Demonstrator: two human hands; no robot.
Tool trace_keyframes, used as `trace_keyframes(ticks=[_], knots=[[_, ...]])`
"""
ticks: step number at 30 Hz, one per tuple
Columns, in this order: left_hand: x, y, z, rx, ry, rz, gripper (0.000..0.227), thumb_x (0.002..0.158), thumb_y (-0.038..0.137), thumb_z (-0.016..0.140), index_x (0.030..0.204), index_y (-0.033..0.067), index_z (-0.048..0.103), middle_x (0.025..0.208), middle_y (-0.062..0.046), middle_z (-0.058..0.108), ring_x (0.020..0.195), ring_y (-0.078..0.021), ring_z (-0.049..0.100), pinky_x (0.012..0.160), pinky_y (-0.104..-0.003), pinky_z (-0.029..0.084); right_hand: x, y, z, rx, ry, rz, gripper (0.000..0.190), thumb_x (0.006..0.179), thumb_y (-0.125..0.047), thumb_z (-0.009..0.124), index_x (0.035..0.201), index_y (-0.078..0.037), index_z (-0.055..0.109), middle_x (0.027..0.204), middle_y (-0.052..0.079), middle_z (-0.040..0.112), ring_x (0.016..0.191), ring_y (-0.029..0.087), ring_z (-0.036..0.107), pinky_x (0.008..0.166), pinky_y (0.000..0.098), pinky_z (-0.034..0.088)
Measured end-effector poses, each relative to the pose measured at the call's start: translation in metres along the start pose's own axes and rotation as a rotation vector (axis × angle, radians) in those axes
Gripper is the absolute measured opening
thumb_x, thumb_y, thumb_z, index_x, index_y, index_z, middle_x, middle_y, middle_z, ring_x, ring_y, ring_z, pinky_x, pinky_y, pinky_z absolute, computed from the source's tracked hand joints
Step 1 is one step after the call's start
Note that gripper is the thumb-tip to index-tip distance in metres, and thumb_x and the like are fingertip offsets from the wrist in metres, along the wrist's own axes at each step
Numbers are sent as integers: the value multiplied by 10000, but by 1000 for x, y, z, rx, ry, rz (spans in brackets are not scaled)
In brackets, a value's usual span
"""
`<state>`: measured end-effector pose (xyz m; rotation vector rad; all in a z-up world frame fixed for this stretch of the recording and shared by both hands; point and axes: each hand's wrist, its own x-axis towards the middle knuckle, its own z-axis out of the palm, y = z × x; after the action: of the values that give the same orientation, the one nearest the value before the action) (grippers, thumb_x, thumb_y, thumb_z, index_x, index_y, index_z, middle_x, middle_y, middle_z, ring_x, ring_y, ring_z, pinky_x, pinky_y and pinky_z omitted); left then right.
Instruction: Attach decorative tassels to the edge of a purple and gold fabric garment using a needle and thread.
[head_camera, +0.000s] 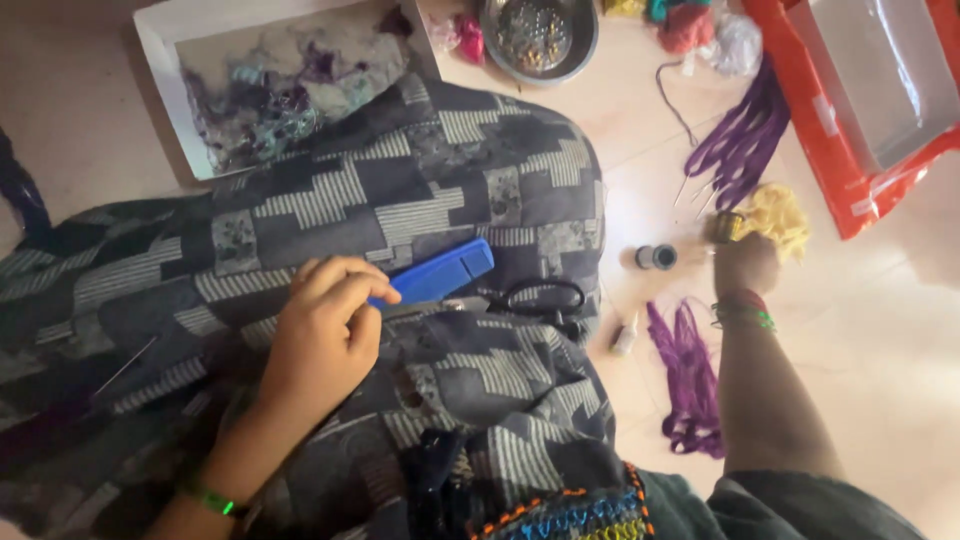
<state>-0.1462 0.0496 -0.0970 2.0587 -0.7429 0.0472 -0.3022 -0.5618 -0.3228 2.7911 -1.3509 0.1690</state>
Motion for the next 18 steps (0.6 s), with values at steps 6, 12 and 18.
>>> trace_keyframes(ticks=[6, 12, 18], knots=[[8, -5, 11, 6, -18, -77, 166, 814, -65, 598, 880, 58, 689, 984, -69, 709, 922, -282, 636, 823, -384, 495, 24, -13, -8, 156, -113, -90, 577, 840, -382, 772, 1259, -25, 598, 1031, 318, 665, 968, 512, 650, 818, 561, 521], [17, -2, 16, 76, -50, -3, 124, 829, -40, 622, 852, 64, 687, 963, -64, 713, 943, -270, 654, 898, -409, 495, 36, 51, -27, 404, 319, -257, 504, 915, -175, 874, 1215, -8, 506, 1065, 250, 683, 969, 380, 715, 827, 475, 580], [20, -11, 23, 8, -79, -65, 131, 843, -36, 620, 876, 62, 701, 965, -67, 721, 950, -269, 663, 869, -385, 505, -22, 186, -142, 995, -42, 423, 525, 939, -228, 817, 1263, -93, 426, 1167, 141, 642, 808, 206, 702, 652, 320, 610]])
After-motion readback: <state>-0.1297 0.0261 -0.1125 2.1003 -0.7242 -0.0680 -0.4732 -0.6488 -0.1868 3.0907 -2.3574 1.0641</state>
